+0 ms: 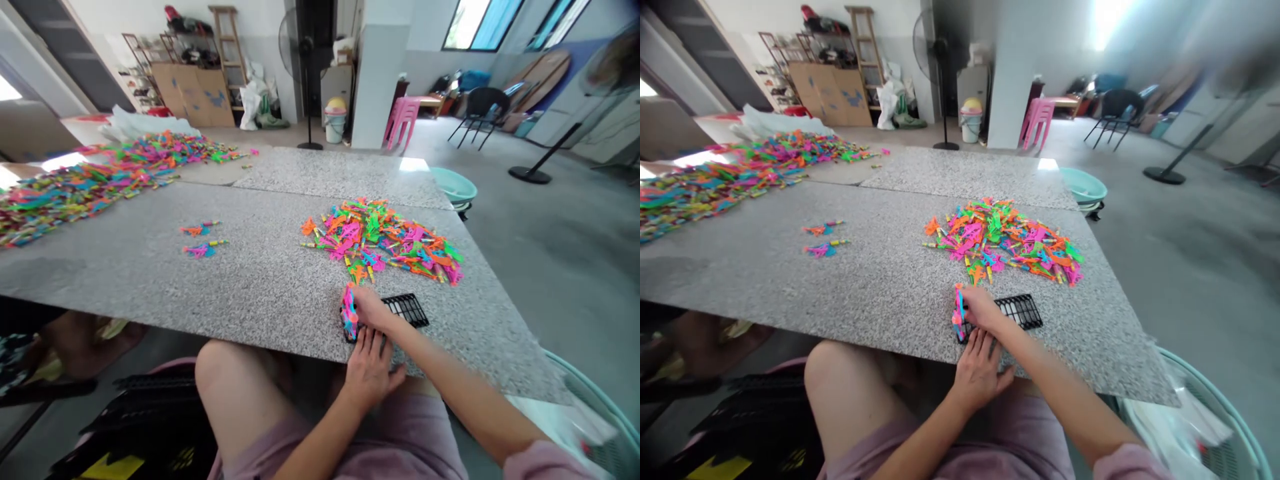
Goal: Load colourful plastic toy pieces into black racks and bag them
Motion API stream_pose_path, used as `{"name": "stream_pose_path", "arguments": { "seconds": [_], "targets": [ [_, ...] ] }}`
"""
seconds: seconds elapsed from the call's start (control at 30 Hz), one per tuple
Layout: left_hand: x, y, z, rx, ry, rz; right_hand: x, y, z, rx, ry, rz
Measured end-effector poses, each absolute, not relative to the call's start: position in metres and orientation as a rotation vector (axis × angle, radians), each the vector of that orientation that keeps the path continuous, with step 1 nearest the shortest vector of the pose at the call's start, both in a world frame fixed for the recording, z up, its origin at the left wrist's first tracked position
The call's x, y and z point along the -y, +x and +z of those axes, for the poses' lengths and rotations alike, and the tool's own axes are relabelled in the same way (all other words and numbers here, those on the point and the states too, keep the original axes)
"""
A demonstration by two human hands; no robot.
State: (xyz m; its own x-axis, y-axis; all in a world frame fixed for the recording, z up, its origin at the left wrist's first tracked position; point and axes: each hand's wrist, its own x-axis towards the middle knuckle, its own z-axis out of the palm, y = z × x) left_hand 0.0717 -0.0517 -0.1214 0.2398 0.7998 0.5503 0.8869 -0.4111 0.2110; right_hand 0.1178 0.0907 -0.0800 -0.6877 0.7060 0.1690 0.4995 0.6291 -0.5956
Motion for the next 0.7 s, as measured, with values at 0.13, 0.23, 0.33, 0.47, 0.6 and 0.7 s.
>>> {"name": "stream_pose_path", "arguments": {
  "seconds": [0.13, 0.23, 0.33, 0.47, 0.6, 0.7],
  "targets": [
    [0.064, 0.055, -0.104, 1.511, -2.464, -0.909, -0.079, 0.122, -0.089, 2.305, -0.89, 0.769],
    [0.084, 0.034, -0.084, 1.435, -2.5, -1.091, -0.073, 0.124, -0.095, 2.215, -0.819, 0.835],
    [0.085, 0.016, -0.056, 1.534, -2.141, -1.464, -0.072, 0.123, -0.096, 2.189, -0.84, 0.831],
    [0.052, 0.006, -0.03, 1.748, -1.913, -1.551, -0.073, 0.12, -0.091, 2.187, -0.822, 0.814],
    [0.035, 0.004, -0.036, 1.827, -2.027, -1.644, -0.073, 0.119, -0.089, 2.202, -0.791, 0.784],
    [0.04, 0.001, -0.043, 1.862, -2.022, -1.775, -0.073, 0.118, -0.087, 2.213, -0.826, 0.768]
  ]
}}
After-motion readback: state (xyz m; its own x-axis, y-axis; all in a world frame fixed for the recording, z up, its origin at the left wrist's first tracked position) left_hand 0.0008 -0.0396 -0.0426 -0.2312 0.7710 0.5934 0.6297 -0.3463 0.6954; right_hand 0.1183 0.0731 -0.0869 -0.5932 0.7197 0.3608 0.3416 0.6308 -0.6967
